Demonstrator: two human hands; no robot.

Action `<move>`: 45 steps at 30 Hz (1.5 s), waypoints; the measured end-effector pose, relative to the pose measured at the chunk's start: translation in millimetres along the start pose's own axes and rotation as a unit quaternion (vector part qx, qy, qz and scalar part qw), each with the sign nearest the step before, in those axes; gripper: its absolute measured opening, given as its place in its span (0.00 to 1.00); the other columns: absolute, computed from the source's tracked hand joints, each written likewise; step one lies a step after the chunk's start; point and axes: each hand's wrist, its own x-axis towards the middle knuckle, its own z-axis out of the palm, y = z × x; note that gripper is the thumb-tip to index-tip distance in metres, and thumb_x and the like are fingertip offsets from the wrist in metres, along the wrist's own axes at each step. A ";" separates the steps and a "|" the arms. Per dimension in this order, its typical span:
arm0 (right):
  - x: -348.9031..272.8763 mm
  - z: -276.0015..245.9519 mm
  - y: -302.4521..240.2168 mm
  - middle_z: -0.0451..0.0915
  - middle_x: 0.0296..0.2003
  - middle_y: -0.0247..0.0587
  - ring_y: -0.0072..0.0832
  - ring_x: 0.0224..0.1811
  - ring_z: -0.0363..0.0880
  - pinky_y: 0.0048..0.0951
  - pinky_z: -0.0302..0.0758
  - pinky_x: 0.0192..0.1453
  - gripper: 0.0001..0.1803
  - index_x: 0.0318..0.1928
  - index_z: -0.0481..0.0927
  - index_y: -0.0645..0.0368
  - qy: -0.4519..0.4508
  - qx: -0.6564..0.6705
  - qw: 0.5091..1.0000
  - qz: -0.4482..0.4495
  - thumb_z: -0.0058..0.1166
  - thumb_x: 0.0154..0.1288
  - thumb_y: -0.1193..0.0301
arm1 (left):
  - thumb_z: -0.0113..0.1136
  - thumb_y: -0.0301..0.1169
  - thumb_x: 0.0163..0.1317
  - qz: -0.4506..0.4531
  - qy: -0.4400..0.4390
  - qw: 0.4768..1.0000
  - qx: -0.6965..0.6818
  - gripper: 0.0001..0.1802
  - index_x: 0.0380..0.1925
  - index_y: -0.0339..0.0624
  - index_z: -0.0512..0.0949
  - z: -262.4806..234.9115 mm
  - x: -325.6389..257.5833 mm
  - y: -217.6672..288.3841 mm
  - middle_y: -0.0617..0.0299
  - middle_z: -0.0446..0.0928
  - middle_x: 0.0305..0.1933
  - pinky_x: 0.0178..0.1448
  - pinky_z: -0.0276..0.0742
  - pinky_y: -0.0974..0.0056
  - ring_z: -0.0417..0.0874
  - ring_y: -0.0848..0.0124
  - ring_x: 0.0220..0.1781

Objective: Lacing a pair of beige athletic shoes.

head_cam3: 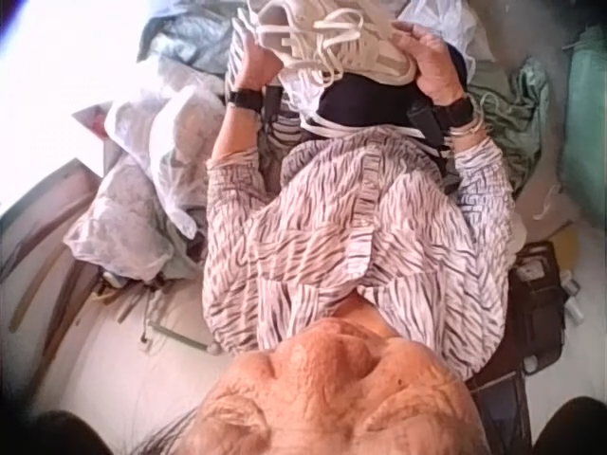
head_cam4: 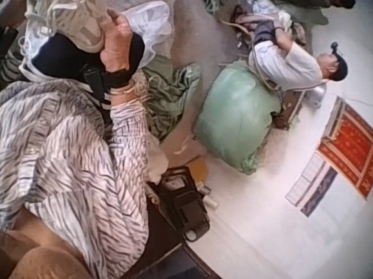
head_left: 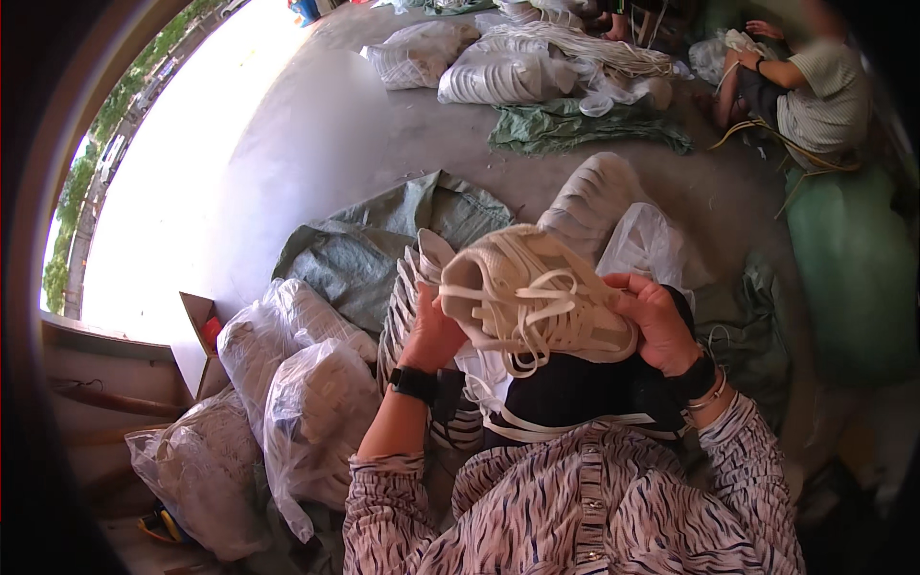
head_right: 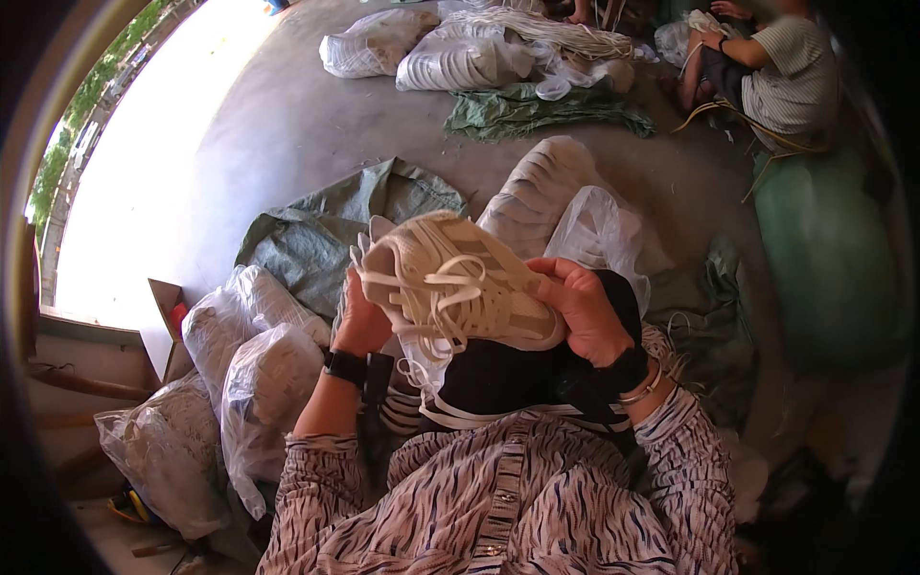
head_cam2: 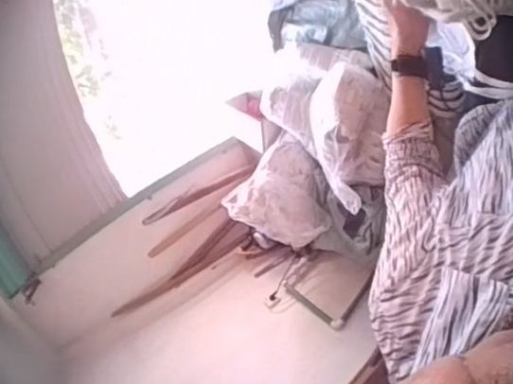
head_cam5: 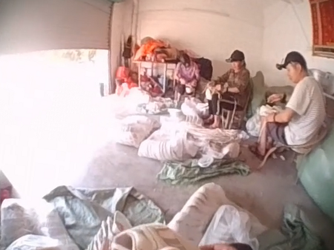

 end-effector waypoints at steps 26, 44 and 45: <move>-16.5 -0.7 25.2 0.78 0.27 0.35 0.16 0.21 0.76 0.16 0.73 0.26 0.08 0.42 0.77 0.62 -0.018 -0.148 0.989 0.026 0.50 0.64 0.72 | 0.51 0.22 0.55 0.205 0.140 0.907 0.341 0.11 0.40 0.39 0.72 -38.8 29.6 -10.5 0.60 0.78 0.37 0.42 0.75 0.68 0.80 0.70 0.38; -68.8 -56.9 -3.6 0.77 0.19 0.39 0.18 0.12 0.71 0.16 0.67 0.15 0.08 0.38 0.77 0.65 0.112 -0.201 0.967 0.107 0.48 0.66 0.72 | 0.59 0.30 0.47 -0.011 0.379 0.554 0.741 0.32 0.56 0.48 0.64 -103.7 130.2 -51.2 0.55 0.64 0.55 0.58 0.67 0.51 0.65 0.53 0.59; -70.2 -58.2 -4.4 0.77 0.19 0.40 0.18 0.12 0.71 0.16 0.67 0.15 0.08 0.38 0.76 0.65 0.105 -0.190 0.969 0.113 0.48 0.66 0.72 | 0.59 0.30 0.47 -0.017 0.399 0.561 0.725 0.32 0.56 0.48 0.64 -108.7 136.4 -53.6 0.55 0.64 0.55 0.58 0.66 0.51 0.65 0.53 0.59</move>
